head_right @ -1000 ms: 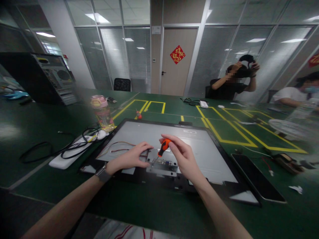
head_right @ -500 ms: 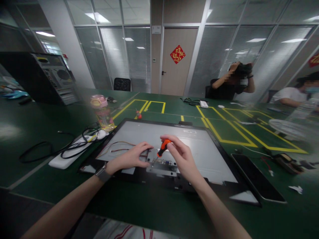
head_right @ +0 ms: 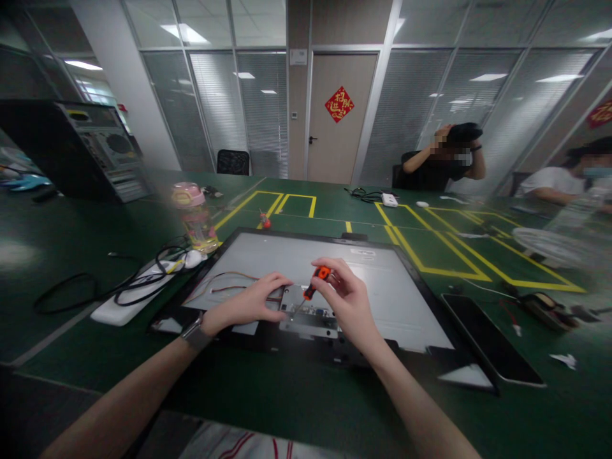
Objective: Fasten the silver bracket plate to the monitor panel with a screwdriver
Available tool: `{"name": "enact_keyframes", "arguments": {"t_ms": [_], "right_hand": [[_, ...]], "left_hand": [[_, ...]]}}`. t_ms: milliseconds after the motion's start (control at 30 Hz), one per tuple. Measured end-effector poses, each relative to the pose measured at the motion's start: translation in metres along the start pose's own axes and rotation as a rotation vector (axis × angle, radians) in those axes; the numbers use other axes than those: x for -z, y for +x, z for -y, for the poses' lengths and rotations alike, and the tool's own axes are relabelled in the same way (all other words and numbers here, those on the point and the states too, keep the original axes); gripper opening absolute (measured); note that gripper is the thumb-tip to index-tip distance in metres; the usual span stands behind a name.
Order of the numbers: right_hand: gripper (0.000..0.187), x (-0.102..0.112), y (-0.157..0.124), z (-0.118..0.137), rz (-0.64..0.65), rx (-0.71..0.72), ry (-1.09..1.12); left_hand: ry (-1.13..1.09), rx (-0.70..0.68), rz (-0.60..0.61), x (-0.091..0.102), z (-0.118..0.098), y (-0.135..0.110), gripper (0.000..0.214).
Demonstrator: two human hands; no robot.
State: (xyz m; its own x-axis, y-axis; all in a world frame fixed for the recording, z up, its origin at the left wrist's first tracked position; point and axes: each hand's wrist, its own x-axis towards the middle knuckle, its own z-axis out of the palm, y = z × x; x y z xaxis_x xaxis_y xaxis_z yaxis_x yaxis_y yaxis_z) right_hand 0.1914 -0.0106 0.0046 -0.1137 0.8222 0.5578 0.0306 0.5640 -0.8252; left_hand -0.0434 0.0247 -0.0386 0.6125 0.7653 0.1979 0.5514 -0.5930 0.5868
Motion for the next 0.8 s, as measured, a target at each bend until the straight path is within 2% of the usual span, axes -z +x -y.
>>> {"name": "enact_keyframes", "arguments": {"t_ms": [67, 167, 233, 367, 467, 567, 667, 800], "right_hand": [[0.022, 0.0006, -0.0002, 0.0, 0.01, -0.011, 0.03], [0.034, 0.0019, -0.0008, 0.003, 0.101, -0.044, 0.136], [0.036, 0.0018, -0.0013, 0.0045, 0.139, -0.046, 0.166], [0.031, -0.0014, -0.002, 0.0017, 0.075, 0.006, 0.011], [0.035, -0.0034, -0.0027, -0.0017, 0.013, 0.034, -0.119], [0.04, -0.0028, -0.0036, -0.001, 0.063, 0.02, -0.069], [0.036, -0.0008, -0.0045, 0.0021, 0.124, -0.001, 0.016], [0.038, 0.0007, -0.0048, 0.0026, 0.153, -0.023, 0.066]], "left_hand": [[-0.001, -0.001, 0.002, -0.0003, 0.0002, 0.0002, 0.061], [-0.003, -0.007, 0.002, 0.0008, -0.0012, 0.0003, 0.062], [0.0, -0.013, 0.002, 0.0016, -0.0023, 0.0001, 0.061], [-0.007, -0.007, 0.002, 0.0019, -0.0032, -0.0005, 0.06], [-0.006, 0.005, -0.004, 0.0018, -0.0035, -0.001, 0.061], [0.002, 0.003, 0.002, 0.0022, -0.004, -0.0011, 0.06], [0.008, 0.0, 0.0, 0.0023, -0.0041, -0.0007, 0.06], [0.02, -0.002, 0.0, 0.0019, -0.0035, -0.0001, 0.061]]}}
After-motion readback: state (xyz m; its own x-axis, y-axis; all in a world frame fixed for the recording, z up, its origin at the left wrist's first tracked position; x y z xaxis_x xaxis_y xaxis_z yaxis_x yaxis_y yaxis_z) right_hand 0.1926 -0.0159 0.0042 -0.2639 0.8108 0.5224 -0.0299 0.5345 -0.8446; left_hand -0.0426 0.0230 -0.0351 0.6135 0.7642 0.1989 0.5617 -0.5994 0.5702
